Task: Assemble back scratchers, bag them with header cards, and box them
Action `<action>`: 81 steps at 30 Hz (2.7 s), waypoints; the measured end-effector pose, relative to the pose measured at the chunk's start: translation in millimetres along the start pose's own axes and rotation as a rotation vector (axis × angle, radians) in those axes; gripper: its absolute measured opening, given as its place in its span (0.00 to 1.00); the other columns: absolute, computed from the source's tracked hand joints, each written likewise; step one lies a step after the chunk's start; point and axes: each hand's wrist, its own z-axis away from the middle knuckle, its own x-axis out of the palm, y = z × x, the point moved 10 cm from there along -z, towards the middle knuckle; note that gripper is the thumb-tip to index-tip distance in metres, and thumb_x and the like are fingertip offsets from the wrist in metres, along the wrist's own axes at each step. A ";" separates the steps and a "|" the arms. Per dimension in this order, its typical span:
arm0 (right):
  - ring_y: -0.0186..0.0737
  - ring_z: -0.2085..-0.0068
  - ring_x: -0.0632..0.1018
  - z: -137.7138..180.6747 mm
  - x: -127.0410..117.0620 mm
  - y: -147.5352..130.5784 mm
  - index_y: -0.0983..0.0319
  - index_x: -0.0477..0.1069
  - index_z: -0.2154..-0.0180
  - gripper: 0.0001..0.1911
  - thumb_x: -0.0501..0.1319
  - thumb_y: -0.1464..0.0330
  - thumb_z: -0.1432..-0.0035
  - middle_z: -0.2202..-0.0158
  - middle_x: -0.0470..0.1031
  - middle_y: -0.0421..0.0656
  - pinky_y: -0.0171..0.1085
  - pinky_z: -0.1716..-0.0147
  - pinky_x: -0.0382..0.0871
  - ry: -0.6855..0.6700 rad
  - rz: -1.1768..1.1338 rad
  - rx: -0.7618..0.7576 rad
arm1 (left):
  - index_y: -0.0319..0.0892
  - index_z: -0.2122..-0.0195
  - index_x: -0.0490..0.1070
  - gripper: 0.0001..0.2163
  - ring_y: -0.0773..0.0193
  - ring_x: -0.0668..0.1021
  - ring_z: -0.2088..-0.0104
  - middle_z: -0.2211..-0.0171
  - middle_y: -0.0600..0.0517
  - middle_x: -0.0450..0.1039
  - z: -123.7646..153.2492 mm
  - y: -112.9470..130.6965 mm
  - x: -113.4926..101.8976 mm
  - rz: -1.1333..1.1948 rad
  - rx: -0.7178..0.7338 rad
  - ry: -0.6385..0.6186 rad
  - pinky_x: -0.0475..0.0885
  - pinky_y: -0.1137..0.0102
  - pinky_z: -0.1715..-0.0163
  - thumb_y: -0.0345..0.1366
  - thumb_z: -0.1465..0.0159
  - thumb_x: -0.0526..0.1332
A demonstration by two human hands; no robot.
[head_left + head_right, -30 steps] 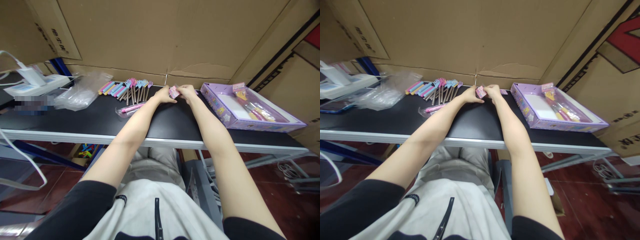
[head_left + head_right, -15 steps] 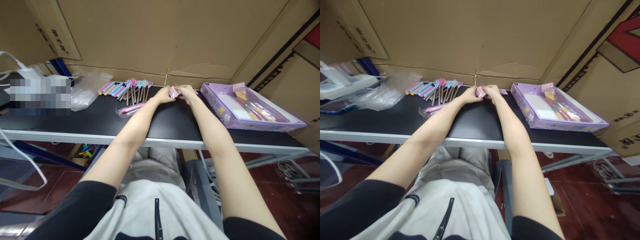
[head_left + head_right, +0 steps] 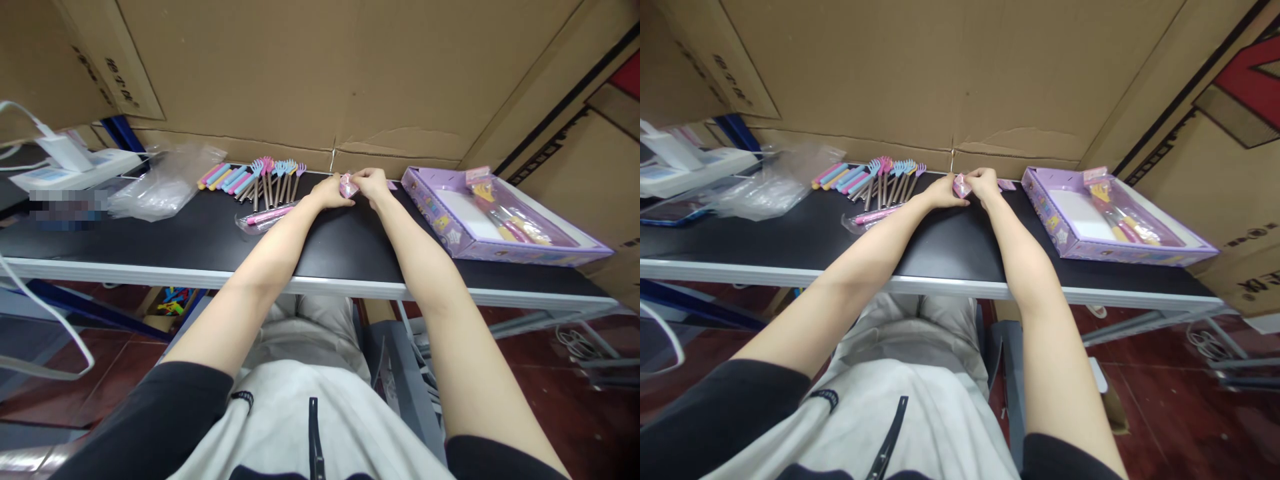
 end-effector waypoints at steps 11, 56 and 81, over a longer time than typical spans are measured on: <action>0.38 0.66 0.75 2.9 0.0 4.3 0.59 0.69 0.76 0.12 0.63 0.77 0.41 0.74 0.71 0.38 0.41 0.51 0.78 0.005 -0.063 0.069 | 0.34 0.42 0.73 0.30 0.34 0.79 0.37 0.41 0.32 0.79 4.9 1.9 -1.4 -0.078 -0.024 0.011 0.72 0.57 0.36 0.30 0.46 0.76; 0.44 0.58 0.80 -14.9 -7.6 -3.6 0.60 0.70 0.75 0.09 0.61 0.79 0.50 0.67 0.79 0.45 0.47 0.44 0.77 0.014 0.084 -0.153 | 0.40 0.80 0.76 0.10 0.43 0.86 0.60 0.77 0.48 0.74 24.4 -14.8 -53.0 0.067 -0.471 -0.183 0.80 0.57 0.56 0.18 0.52 0.69; 0.52 0.49 0.82 47.9 61.2 -61.4 0.63 0.79 0.47 0.28 0.70 0.48 0.36 0.53 0.83 0.51 0.52 0.40 0.75 -0.344 0.313 -0.491 | 0.43 0.71 0.65 0.13 0.69 0.75 0.75 0.77 0.56 0.70 75.7 -63.6 -150.8 1.075 -0.452 0.753 0.72 0.77 0.75 0.22 0.35 0.66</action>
